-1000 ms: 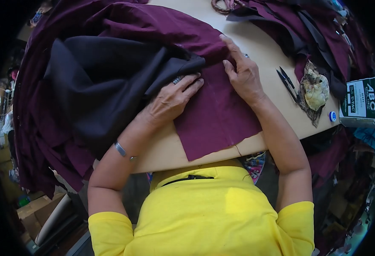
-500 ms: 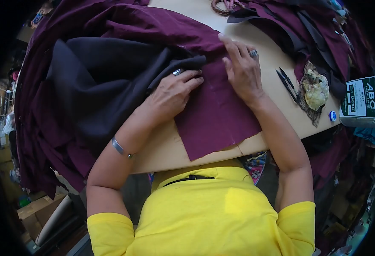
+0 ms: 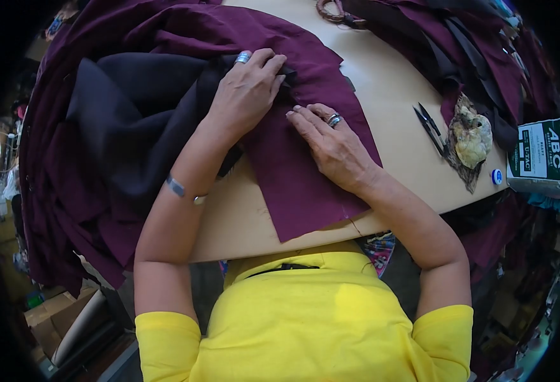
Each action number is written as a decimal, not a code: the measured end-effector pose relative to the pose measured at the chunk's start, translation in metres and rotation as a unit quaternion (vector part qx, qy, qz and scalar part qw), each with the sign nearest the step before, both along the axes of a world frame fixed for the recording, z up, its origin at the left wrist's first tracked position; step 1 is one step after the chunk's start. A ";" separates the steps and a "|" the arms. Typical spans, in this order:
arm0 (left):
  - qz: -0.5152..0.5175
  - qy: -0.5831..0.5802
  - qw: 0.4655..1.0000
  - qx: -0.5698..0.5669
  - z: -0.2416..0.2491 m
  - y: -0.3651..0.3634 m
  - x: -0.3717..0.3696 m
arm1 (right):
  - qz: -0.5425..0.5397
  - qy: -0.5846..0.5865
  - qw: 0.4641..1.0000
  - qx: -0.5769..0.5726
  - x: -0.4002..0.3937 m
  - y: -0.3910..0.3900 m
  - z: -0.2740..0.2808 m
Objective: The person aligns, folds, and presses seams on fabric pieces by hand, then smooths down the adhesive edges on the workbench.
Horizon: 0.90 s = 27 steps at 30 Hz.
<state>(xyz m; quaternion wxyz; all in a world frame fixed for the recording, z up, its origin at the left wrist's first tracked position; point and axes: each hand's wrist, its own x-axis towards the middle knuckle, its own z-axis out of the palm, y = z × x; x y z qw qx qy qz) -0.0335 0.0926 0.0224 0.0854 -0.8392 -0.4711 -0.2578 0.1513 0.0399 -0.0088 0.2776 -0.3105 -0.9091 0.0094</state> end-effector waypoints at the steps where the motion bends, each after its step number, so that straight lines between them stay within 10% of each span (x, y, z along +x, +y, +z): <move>1: -0.003 0.014 1.000 0.005 -0.001 0.004 0.002 | -0.010 -0.004 1.000 -0.003 0.000 -0.001 0.001; 27: 0.090 0.063 0.990 -0.093 -0.008 -0.001 0.005 | -0.003 -0.001 0.997 -0.080 -0.002 0.010 0.010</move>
